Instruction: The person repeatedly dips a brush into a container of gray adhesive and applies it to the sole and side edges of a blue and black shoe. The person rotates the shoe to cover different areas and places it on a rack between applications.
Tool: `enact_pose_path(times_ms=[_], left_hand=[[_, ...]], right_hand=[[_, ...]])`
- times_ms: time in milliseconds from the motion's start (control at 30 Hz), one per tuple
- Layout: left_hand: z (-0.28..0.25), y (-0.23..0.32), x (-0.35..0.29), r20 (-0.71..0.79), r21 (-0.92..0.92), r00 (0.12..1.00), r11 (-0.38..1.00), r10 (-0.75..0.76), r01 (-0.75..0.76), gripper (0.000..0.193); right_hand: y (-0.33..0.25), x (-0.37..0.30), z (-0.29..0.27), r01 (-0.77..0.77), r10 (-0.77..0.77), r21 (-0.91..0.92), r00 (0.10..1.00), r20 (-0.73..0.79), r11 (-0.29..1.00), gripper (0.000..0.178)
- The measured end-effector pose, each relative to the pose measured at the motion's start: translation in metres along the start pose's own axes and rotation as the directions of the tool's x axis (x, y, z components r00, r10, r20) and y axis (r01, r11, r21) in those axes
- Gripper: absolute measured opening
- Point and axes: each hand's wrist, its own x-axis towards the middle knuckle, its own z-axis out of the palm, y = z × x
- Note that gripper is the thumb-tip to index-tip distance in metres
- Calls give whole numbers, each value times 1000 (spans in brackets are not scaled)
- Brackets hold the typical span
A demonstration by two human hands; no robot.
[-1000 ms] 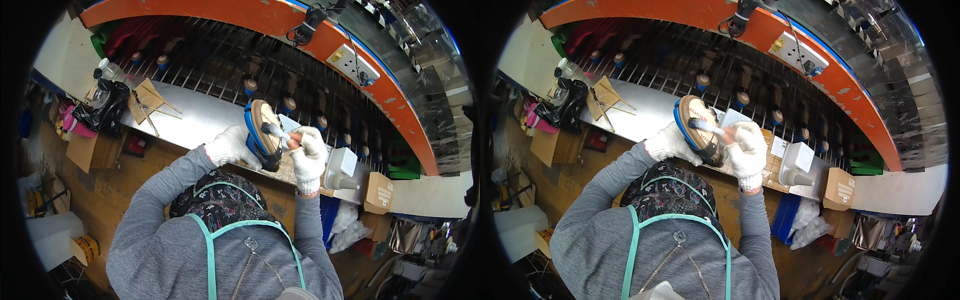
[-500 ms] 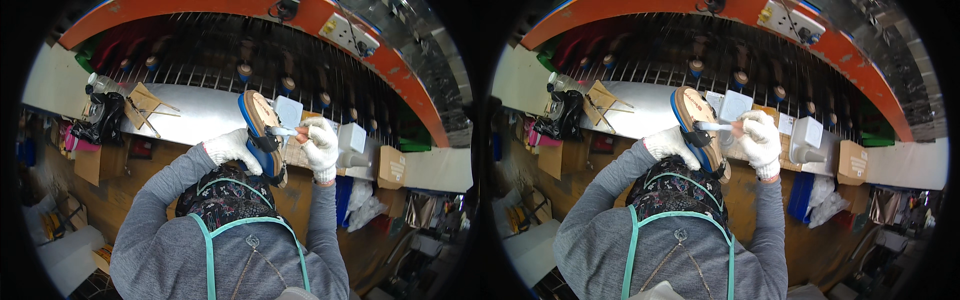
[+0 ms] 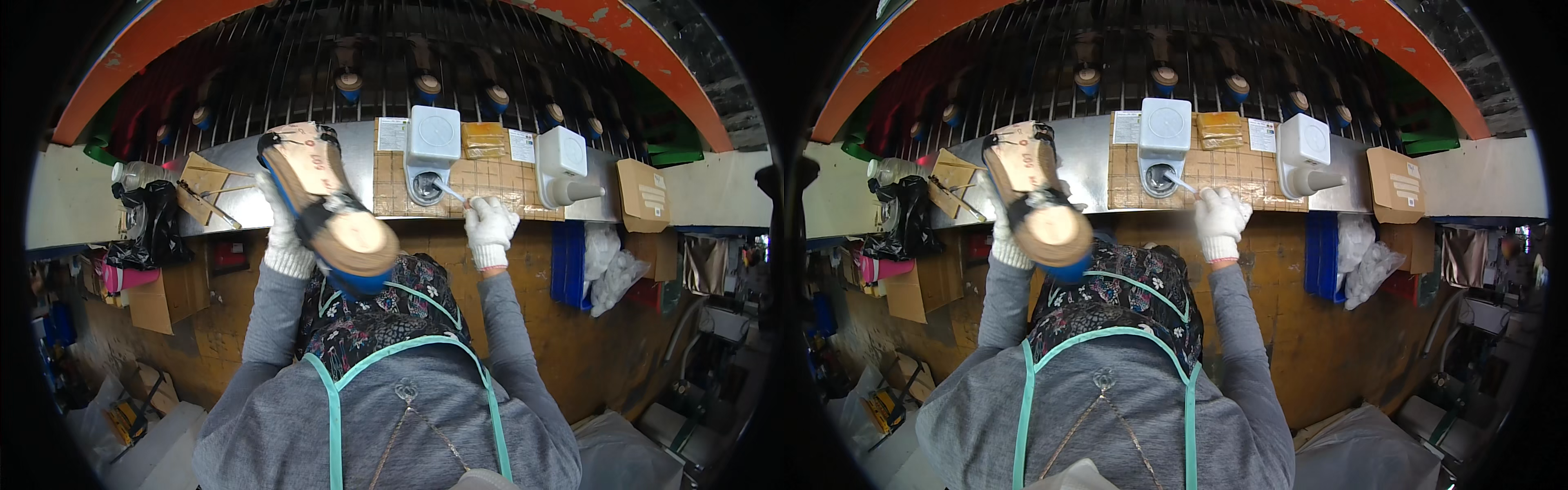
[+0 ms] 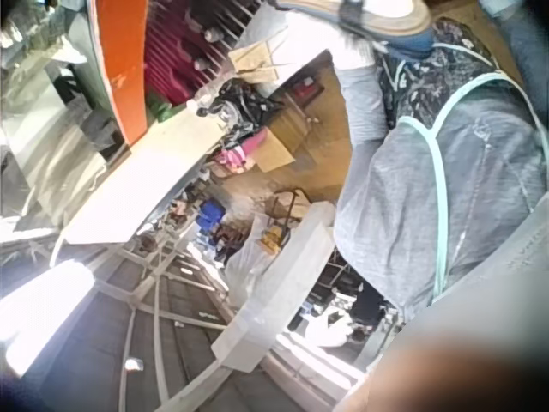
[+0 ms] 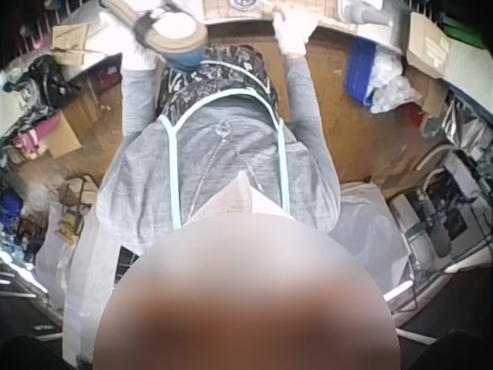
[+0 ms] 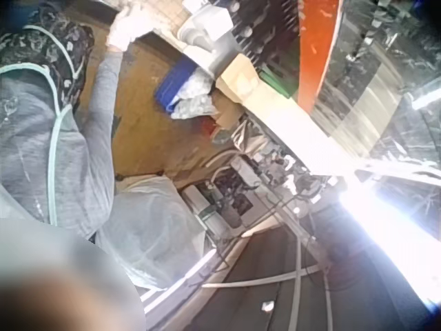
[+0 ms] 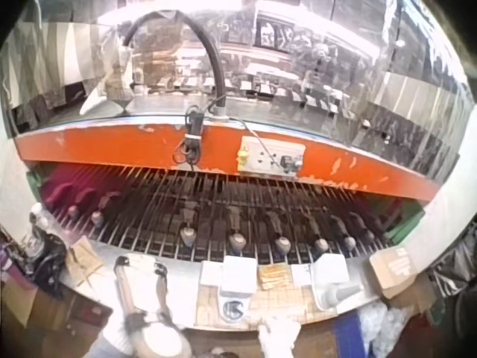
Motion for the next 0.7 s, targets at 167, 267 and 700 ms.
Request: enact_pose_path(times_ms=[167,267,700], left_hand=[[-9,3,-16,-163,-157,983,986,-83,57,67],[3,8,-31,52,-23,999,1000,-1,2,70],[20,8,-6,-204,258,972,964,121,-66,93]], right_hand=[[-8,4,18,78,-81,-85,996,-23,993,12],[-9,2,21,145,-150,-134,988,-32,980,14],[10,-1,11,-477,20,821,868,496,315,17]])
